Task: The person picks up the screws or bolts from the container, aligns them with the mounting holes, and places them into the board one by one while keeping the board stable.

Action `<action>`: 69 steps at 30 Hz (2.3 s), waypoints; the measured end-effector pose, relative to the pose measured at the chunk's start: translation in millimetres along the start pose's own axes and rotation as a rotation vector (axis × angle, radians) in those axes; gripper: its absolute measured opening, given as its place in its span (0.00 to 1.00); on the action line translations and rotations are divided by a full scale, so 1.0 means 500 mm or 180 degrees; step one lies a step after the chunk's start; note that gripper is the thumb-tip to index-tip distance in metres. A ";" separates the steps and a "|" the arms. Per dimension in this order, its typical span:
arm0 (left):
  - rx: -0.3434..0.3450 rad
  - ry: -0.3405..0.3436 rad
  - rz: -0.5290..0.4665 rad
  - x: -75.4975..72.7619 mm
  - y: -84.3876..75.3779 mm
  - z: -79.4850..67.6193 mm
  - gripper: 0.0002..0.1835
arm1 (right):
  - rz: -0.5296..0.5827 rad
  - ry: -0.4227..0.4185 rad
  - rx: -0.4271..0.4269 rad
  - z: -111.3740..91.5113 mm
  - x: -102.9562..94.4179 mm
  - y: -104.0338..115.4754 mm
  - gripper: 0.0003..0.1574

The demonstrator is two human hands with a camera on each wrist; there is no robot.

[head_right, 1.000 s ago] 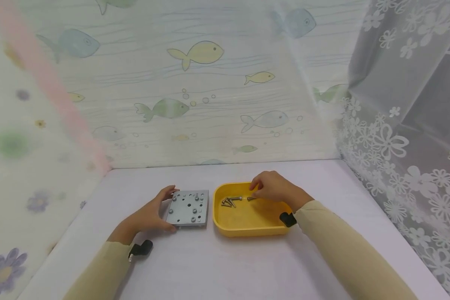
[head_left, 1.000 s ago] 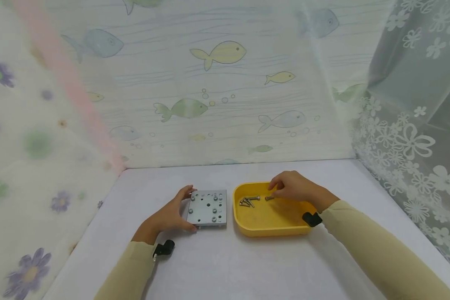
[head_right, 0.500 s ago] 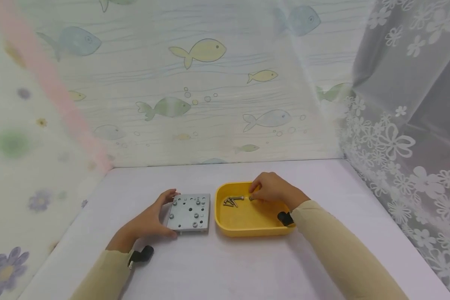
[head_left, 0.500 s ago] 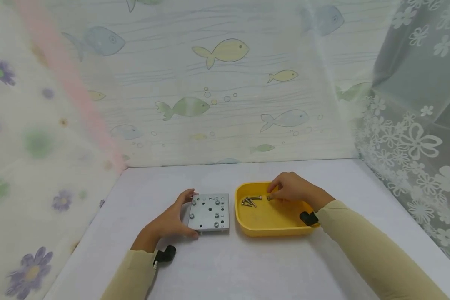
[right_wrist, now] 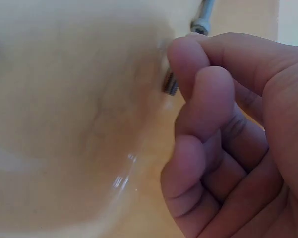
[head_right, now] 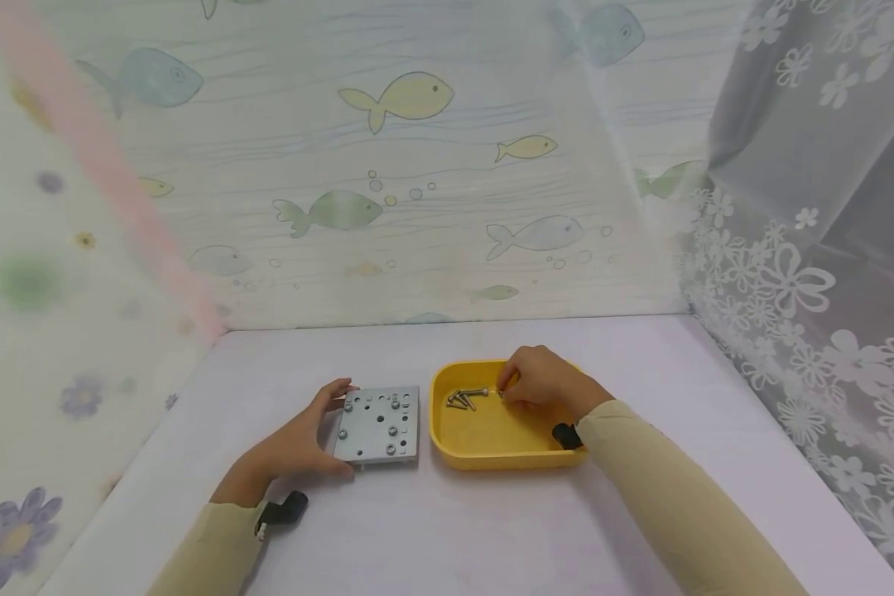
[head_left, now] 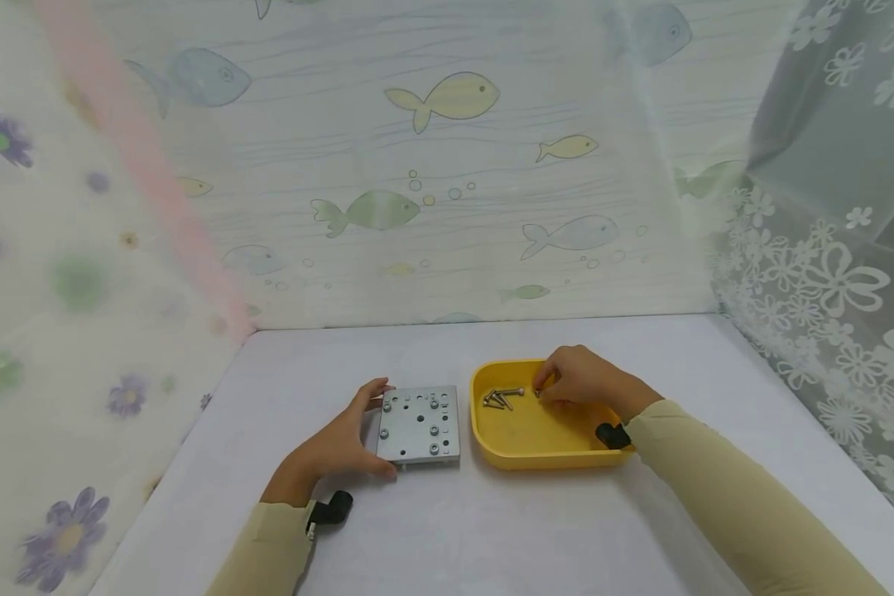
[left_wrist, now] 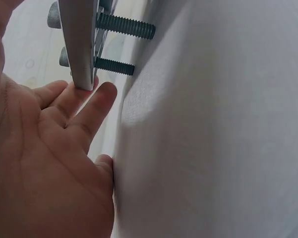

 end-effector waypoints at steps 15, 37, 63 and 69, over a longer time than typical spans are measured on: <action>-0.0117 0.0096 0.0078 0.001 0.006 -0.008 0.76 | -0.0394 -0.0043 -0.0177 0.005 0.007 -0.004 0.06; -0.0131 0.0166 0.0098 0.003 0.012 -0.003 0.74 | 0.0239 -0.0279 -0.0273 -0.005 -0.012 -0.003 0.06; -0.0146 0.0191 0.0072 0.006 0.005 -0.001 0.68 | 0.0599 -0.0937 -0.0455 -0.042 -0.028 0.061 0.15; -0.0185 0.0166 0.0068 0.007 0.004 -0.003 0.68 | 0.0668 -0.1090 -0.0546 -0.038 -0.027 0.097 0.12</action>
Point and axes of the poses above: each hand's wrist, its own z-axis towards the middle knuckle, its own x-axis out of the palm, y = z × x, the point moved 2 cm from there along z, towards the middle knuckle, and after that the axes turned 6 degrees about -x, right-handed, at the moved point
